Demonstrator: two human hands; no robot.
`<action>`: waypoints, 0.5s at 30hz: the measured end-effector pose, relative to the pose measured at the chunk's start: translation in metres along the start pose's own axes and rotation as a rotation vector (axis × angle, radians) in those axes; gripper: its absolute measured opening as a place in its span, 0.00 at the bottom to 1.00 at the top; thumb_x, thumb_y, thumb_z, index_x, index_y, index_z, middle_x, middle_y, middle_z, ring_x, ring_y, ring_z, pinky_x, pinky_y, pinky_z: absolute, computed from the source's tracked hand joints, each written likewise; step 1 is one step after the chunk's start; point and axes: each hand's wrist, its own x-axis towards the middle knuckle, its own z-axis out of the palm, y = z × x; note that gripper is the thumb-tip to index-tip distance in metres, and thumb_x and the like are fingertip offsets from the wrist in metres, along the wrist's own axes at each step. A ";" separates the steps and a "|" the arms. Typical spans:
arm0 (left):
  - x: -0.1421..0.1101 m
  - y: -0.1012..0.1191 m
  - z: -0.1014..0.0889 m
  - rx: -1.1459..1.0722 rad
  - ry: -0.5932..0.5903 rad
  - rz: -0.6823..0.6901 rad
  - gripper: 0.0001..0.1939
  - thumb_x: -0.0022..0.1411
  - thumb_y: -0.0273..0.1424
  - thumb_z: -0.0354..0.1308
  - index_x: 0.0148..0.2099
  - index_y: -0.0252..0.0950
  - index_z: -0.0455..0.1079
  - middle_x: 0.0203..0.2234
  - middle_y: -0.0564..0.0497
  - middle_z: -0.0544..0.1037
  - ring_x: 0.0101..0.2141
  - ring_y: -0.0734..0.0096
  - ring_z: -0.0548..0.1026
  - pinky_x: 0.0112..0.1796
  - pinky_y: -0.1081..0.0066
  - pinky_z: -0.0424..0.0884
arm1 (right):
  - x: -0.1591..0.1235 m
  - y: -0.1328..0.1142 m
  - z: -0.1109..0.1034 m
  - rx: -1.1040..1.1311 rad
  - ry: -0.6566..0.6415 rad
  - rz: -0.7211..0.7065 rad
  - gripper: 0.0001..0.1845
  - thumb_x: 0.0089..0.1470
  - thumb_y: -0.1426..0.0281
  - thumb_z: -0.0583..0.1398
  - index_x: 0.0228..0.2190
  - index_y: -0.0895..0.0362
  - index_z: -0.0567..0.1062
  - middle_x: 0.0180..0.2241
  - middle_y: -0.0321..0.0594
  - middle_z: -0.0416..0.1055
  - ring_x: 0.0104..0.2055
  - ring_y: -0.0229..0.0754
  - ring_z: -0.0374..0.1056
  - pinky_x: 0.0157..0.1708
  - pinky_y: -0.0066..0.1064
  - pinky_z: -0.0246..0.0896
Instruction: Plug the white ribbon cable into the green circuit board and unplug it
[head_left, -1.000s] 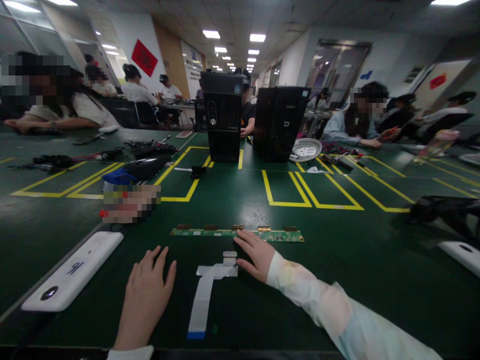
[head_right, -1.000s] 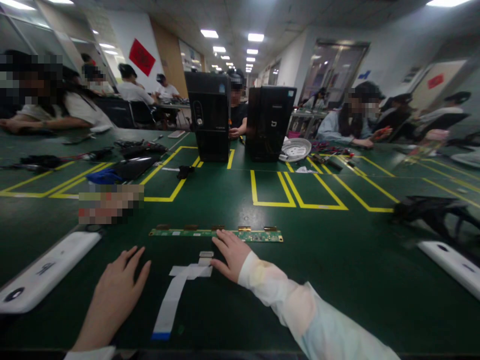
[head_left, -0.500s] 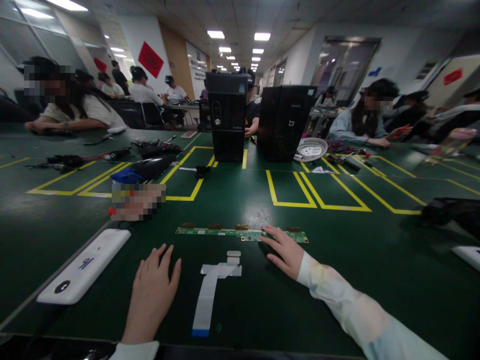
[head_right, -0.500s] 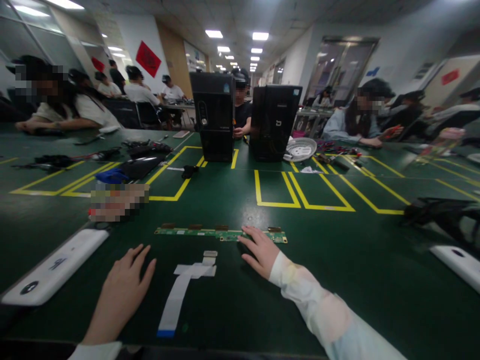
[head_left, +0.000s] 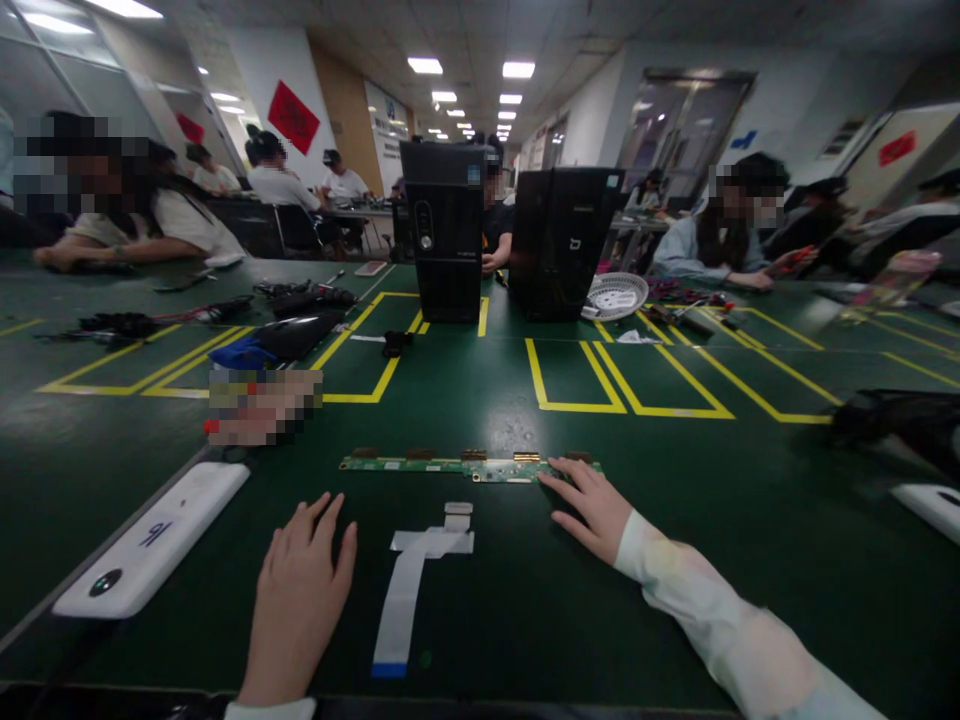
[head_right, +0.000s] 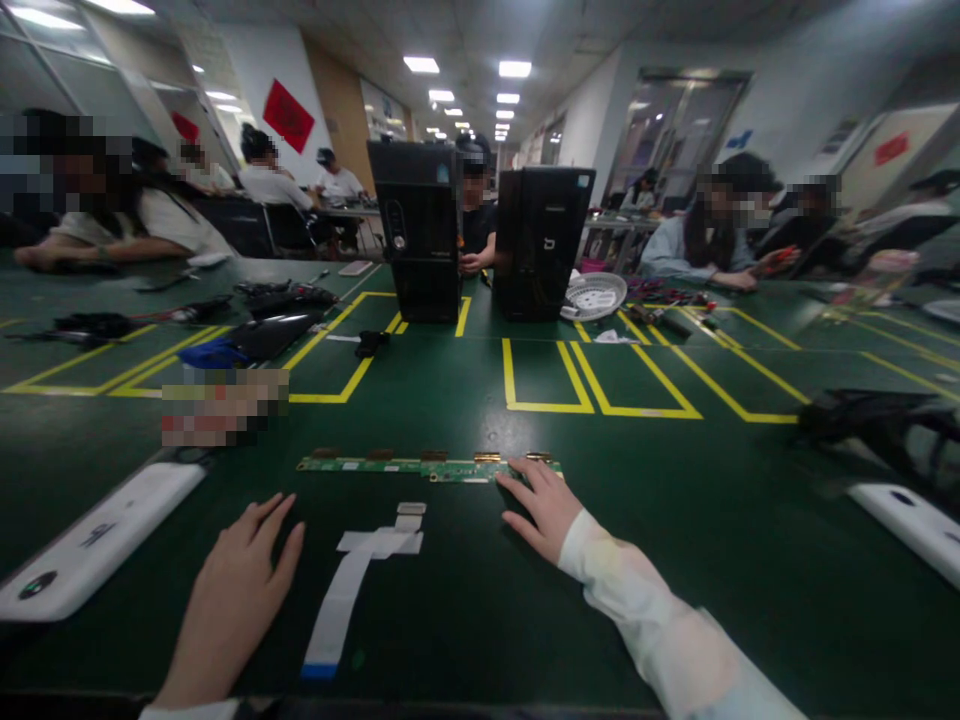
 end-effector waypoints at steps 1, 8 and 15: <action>-0.003 0.008 -0.002 -0.032 0.013 0.017 0.29 0.67 0.41 0.37 0.59 0.29 0.65 0.57 0.38 0.68 0.59 0.48 0.62 0.57 0.49 0.59 | 0.001 -0.001 0.000 -0.002 -0.001 -0.003 0.27 0.62 0.57 0.49 0.58 0.55 0.65 0.59 0.53 0.60 0.61 0.55 0.55 0.57 0.54 0.55; -0.015 0.071 -0.015 -0.256 -0.078 0.362 0.21 0.67 0.37 0.44 0.58 0.41 0.66 0.57 0.48 0.69 0.61 0.59 0.61 0.58 0.52 0.61 | 0.009 -0.009 0.004 0.017 0.007 -0.018 0.28 0.62 0.57 0.49 0.59 0.56 0.65 0.59 0.53 0.59 0.61 0.55 0.54 0.57 0.54 0.55; -0.013 0.087 -0.009 -0.252 -0.170 0.464 0.21 0.68 0.34 0.45 0.61 0.41 0.63 0.60 0.46 0.66 0.60 0.58 0.63 0.57 0.52 0.64 | 0.021 -0.021 0.007 0.005 0.048 0.002 0.25 0.61 0.59 0.51 0.55 0.58 0.68 0.56 0.54 0.62 0.58 0.56 0.57 0.55 0.54 0.56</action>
